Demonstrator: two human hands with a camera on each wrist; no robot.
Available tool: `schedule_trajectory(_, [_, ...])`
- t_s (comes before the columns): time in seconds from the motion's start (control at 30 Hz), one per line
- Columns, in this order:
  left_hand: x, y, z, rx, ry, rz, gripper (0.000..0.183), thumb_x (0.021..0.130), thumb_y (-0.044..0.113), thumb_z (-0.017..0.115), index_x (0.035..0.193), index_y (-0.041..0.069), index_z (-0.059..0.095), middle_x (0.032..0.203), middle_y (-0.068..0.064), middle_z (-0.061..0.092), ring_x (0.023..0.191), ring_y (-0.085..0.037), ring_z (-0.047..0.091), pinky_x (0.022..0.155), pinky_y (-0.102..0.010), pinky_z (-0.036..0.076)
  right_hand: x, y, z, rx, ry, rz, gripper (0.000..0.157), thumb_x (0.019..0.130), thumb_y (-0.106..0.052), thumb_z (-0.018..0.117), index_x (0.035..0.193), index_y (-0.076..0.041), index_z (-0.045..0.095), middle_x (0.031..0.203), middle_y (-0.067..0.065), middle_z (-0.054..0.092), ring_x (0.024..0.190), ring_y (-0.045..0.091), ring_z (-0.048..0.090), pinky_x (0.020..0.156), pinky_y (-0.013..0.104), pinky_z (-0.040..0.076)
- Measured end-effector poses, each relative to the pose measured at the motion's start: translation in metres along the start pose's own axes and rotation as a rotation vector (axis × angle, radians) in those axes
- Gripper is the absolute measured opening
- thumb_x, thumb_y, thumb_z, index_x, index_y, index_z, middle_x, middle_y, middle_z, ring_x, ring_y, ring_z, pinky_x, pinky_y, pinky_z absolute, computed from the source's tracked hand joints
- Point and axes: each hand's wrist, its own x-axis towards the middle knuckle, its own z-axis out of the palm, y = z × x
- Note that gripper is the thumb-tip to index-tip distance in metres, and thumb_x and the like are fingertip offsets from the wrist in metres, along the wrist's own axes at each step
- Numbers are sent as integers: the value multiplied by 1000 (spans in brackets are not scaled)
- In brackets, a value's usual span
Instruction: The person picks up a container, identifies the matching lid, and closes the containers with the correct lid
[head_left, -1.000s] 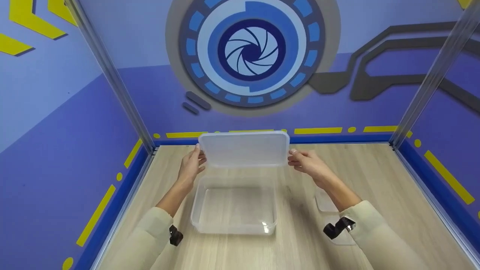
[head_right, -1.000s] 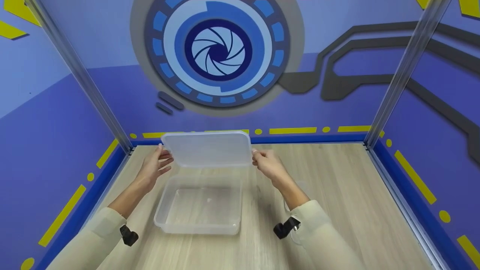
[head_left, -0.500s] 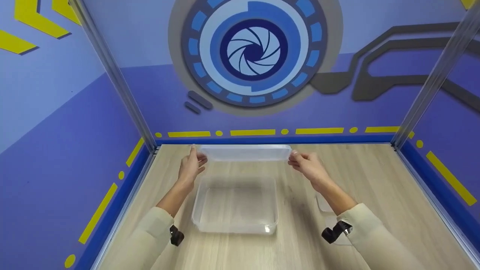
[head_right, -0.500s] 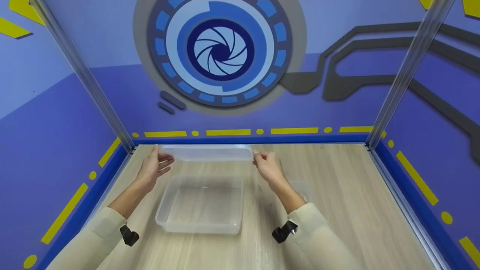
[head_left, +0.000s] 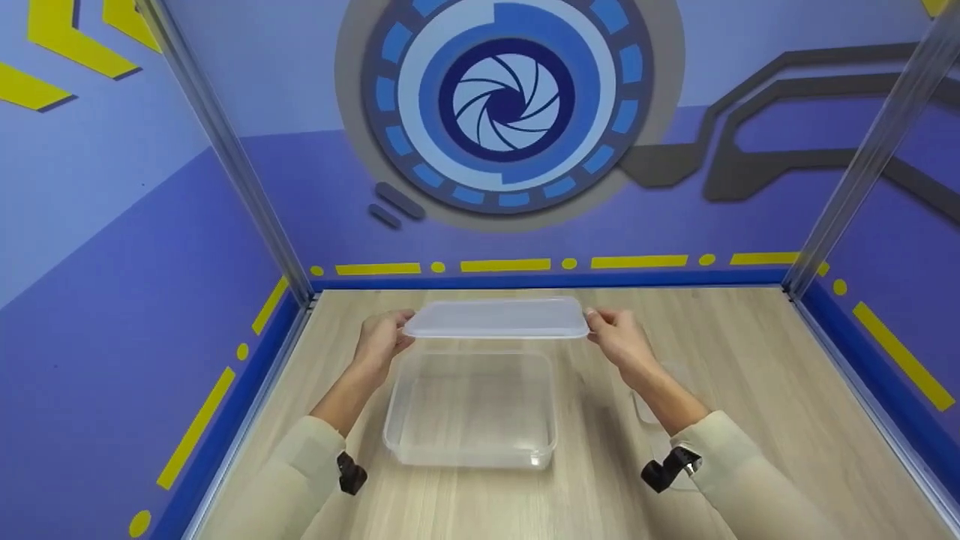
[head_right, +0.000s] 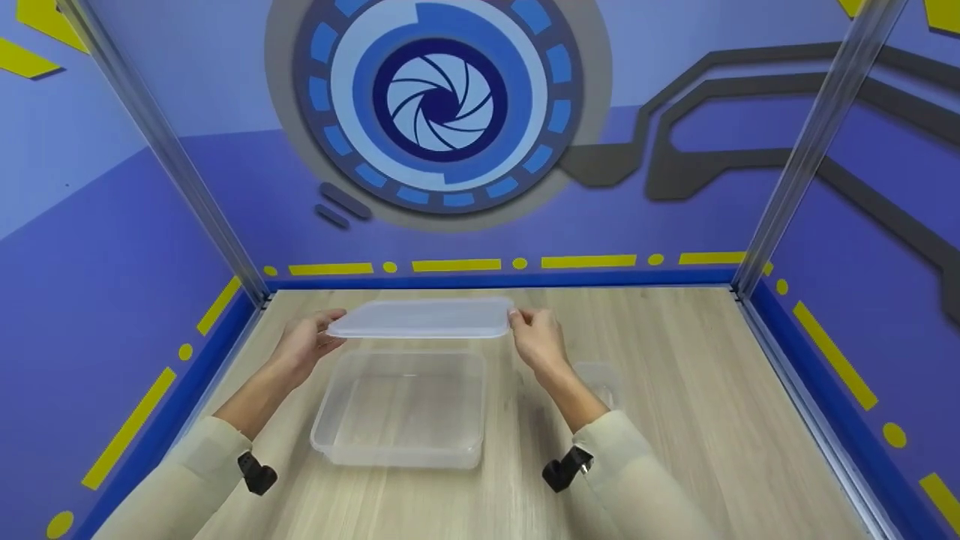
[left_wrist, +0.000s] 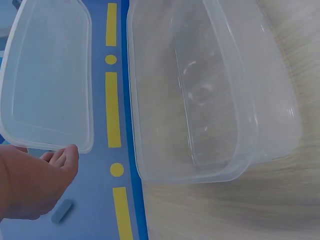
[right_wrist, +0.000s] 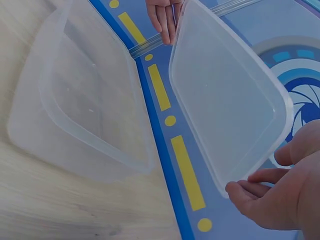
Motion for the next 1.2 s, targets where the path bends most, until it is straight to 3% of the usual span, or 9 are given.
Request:
schedule_trajectory(0.13, [-2, -5, 1, 104, 15, 38, 39, 101, 11, 53, 131, -11, 67, 129, -22, 68, 113, -27, 67, 99, -36, 56, 0, 2, 3, -35, 18, 13, 38, 112, -12, 52, 138, 15, 59, 132, 31, 64, 123, 37, 64, 110, 48, 50])
schedule_trajectory(0.27, [-3, -11, 3, 231, 27, 75, 39, 104, 18, 58, 129, -11, 69, 125, -22, 71, 114, -32, 68, 101, -42, 55, 0, 4, 5, -57, 41, 29, 31, 107, -3, 57, 132, 14, 63, 127, 30, 65, 113, 34, 66, 100, 41, 57])
schedule_trajectory(0.43, [-2, -19, 4, 364, 21, 97, 37, 105, 15, 61, 132, -8, 68, 121, -21, 71, 111, -32, 68, 98, -46, 57, 0, 9, 4, -62, 42, 31, 34, 105, 1, 58, 135, 16, 60, 124, 30, 65, 106, 32, 68, 91, 36, 60])
schedule_trajectory(0.63, [-1, -21, 2, 408, 7, 111, 32, 105, 9, 63, 131, -8, 68, 115, -20, 70, 103, -28, 69, 87, -38, 61, 1, 13, 1, -90, 12, 43, 40, 103, 4, 57, 140, 17, 56, 120, 28, 65, 97, 27, 69, 83, 29, 60])
schedule_trajectory(0.87, [-1, -24, -5, 479, 17, 111, 31, 105, 7, 63, 131, -7, 69, 109, -17, 69, 92, -22, 67, 74, -28, 59, 0, 14, 6, -90, -24, 42, 40, 102, 4, 57, 141, 16, 56, 120, 27, 64, 98, 26, 70, 88, 35, 61])
schedule_trajectory(1.2, [-1, -29, -17, 520, -19, 95, 33, 106, 7, 60, 136, -7, 65, 115, -18, 69, 99, -25, 67, 81, -33, 60, -4, 26, 20, -26, -40, 40, 42, 101, 9, 57, 142, 19, 52, 114, 25, 61, 93, 25, 67, 86, 36, 62])
